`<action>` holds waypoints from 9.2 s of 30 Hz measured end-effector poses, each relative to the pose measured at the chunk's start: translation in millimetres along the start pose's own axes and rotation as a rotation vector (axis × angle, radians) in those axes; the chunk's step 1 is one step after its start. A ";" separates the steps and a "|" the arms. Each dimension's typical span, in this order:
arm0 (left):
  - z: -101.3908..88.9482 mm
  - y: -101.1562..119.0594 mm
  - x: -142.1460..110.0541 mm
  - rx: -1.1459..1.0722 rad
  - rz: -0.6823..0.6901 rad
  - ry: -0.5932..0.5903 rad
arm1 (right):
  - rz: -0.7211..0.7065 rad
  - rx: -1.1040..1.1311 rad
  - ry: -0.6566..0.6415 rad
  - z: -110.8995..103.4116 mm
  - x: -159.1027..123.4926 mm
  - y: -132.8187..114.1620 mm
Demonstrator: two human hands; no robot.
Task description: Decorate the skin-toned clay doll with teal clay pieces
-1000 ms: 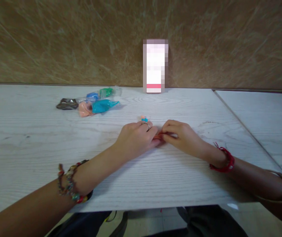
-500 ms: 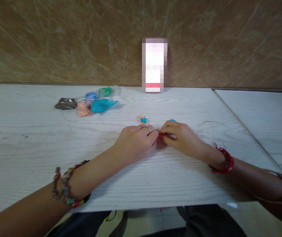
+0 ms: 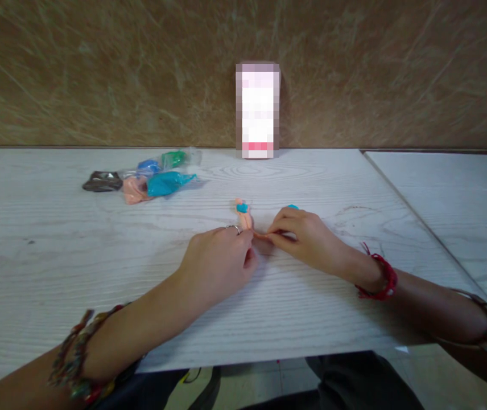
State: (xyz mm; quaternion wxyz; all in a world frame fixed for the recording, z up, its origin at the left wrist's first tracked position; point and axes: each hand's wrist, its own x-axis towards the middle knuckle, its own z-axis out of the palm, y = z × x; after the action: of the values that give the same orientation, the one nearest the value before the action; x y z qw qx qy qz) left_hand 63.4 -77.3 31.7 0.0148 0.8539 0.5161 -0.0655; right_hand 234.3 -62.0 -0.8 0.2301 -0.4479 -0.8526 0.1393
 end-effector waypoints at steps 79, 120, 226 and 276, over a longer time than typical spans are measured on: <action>-4.0 -17.4 2.0 -0.092 -0.014 0.017 | 0.299 -0.342 -0.237 -1.6 31.4 -30.4; 7.8 -29.1 17.3 -0.517 0.065 -0.161 | 0.475 -0.063 -0.488 -17.8 36.1 -27.7; 35.2 -88.1 66.6 -0.545 0.282 0.247 | 0.375 0.480 0.079 -28.2 21.7 34.0; 27.0 -79.4 63.8 -0.645 -0.063 0.473 | -0.499 -0.413 0.234 4.7 26.8 15.8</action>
State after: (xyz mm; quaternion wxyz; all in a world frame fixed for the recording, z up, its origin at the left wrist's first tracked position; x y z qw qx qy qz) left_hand 19.9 13.4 0.2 0.1609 0.7807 0.5252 0.2980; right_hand 229.7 -31.1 -4.7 0.2579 -0.2757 -0.9139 -0.1492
